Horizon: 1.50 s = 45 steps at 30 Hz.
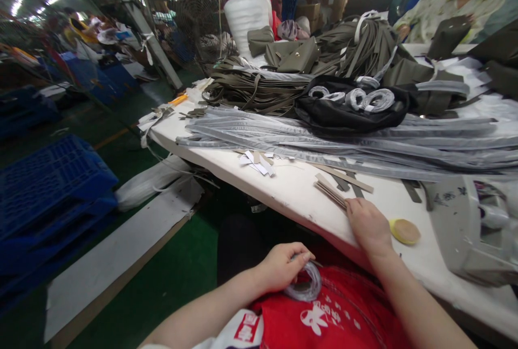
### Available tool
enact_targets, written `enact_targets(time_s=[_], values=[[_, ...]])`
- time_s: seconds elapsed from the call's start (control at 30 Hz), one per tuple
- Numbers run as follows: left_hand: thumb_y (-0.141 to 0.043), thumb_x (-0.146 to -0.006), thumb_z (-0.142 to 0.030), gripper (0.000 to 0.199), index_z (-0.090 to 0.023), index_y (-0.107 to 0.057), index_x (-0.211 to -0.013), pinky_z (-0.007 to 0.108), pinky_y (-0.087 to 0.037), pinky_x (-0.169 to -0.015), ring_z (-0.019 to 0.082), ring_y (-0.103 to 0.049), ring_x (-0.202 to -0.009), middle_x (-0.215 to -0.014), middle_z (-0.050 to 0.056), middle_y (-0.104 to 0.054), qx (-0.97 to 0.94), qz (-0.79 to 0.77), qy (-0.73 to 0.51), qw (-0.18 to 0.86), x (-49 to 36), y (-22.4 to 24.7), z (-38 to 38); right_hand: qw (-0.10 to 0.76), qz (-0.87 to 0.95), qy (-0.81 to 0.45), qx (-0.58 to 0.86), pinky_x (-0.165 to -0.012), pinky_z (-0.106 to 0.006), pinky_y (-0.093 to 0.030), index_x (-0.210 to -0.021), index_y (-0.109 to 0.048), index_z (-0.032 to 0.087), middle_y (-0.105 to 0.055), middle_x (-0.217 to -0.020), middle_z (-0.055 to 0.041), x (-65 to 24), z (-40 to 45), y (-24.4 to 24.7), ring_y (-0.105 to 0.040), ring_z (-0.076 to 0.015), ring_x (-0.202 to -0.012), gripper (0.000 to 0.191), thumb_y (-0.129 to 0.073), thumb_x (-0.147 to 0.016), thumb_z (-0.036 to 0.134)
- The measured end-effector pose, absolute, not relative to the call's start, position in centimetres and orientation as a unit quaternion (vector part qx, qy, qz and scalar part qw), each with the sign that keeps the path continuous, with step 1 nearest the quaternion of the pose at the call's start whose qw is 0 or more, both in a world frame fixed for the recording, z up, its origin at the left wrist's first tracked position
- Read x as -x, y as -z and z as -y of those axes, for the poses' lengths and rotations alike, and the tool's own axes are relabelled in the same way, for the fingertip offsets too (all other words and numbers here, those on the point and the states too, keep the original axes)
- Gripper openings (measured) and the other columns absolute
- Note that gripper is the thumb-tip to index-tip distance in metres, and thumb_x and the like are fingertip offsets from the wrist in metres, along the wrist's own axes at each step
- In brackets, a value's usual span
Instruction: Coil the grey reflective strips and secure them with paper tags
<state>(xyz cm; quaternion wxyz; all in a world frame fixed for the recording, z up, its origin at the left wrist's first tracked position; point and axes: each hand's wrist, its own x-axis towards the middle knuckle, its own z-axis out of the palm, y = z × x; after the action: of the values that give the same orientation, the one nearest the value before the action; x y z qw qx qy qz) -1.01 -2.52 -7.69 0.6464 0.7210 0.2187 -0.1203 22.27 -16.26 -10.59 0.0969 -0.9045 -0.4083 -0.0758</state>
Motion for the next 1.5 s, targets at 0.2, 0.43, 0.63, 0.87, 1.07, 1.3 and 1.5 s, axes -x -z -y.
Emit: enact_targets(time_s=[0.2, 0.43, 0.63, 0.87, 1.07, 1.3, 1.5], values=[[-0.046, -0.091, -0.05, 0.045, -0.013, -0.068, -0.106, 0.019, -0.038, -0.047, 0.01, -0.05, -0.047, -0.058, -0.002, -0.052, -0.711, -0.226, 0.125, 0.654, 1.4, 7.9, 2.3, 0.094, 0.348, 0.175, 0.916, -0.055, -0.029, -0.033, -0.106, -0.062, 0.014, -0.067, -0.093, -0.0096, -22.0, 16.9, 8.2, -0.058, -0.0183, -0.067, 0.025, -0.039, -0.098, 0.023], [-0.047, -0.091, -0.053, 0.047, -0.014, -0.069, -0.107, 0.019, -0.041, -0.048, 0.01, -0.052, -0.048, -0.059, -0.003, -0.052, -0.694, -0.232, 0.134, 0.669, 1.1, 8.8, 2.5, 0.058, 0.355, 0.182, 0.915, -0.052, -0.03, -0.03, -0.099, -0.063, 0.016, -0.069, -0.085, -0.0071, -22.4, 17.7, 6.8, -0.059, -0.0186, -0.062, 0.022, -0.045, -0.097, 0.029], [-0.046, -0.092, -0.05, 0.045, -0.014, -0.069, -0.107, 0.018, -0.04, -0.047, 0.009, -0.05, -0.047, -0.06, -0.002, -0.054, -0.712, -0.217, 0.132, 0.655, 0.9, 8.5, 2.4, 0.0, 0.47, 0.084, 0.879, -0.055, -0.028, -0.032, -0.099, -0.064, 0.02, -0.07, -0.088, -0.0047, -22.9, 17.1, 8.9, -0.061, -0.0177, -0.067, 0.019, -0.045, -0.096, 0.024], [-0.045, -0.091, -0.053, 0.047, -0.015, -0.069, -0.106, 0.019, -0.041, -0.048, 0.009, -0.051, -0.048, -0.06, -0.002, -0.054, -0.707, -0.222, 0.13, 0.659, 1.2, 8.8, 2.3, 0.132, 0.415, 0.109, 0.894, -0.059, -0.028, -0.038, -0.101, -0.067, 0.022, -0.071, -0.094, -0.0063, -22.3, 16.9, 7.3, -0.064, -0.0198, -0.074, 0.024, -0.046, -0.095, 0.031], [-0.046, -0.09, -0.055, 0.05, -0.014, -0.068, -0.108, 0.019, -0.04, -0.048, 0.01, -0.051, -0.047, -0.059, -0.002, -0.055, -0.696, -0.227, 0.136, 0.667, 1.0, 9.0, 2.1, 0.25, 0.383, -0.092, 0.884, -0.058, -0.028, -0.043, -0.092, -0.069, 0.024, -0.073, -0.077, -0.0034, -20.8, 18.1, 3.3, -0.064, -0.0198, -0.064, 0.027, -0.052, -0.089, 0.044], [-0.039, -0.09, -0.062, 0.059, -0.012, -0.066, -0.11, 0.02, -0.04, -0.046, 0.008, -0.051, -0.045, -0.073, 0.004, -0.065, -0.622, -0.277, 0.136, 0.72, 0.8, 10.1, 2.1, 0.119, 0.546, -0.238, 0.794, -0.05, -0.029, -0.031, -0.064, -0.062, 0.026, -0.064, -0.055, 0.0023, -15.6, 19.5, 0.3, -0.054, -0.0149, -0.049, 0.026, -0.058, -0.083, 0.043], [-0.041, -0.092, -0.056, 0.054, -0.012, -0.067, -0.111, 0.021, -0.042, -0.046, 0.009, -0.052, -0.046, -0.075, 0.005, -0.067, -0.655, -0.253, 0.143, 0.698, 0.8, 9.8, 2.2, 0.045, 0.608, -0.146, 0.779, -0.051, -0.032, -0.023, -0.062, -0.056, 0.025, -0.062, -0.052, 0.0015, -11.8, 17.4, 0.8, -0.057, -0.0165, -0.048, 0.026, -0.055, -0.084, 0.037]])
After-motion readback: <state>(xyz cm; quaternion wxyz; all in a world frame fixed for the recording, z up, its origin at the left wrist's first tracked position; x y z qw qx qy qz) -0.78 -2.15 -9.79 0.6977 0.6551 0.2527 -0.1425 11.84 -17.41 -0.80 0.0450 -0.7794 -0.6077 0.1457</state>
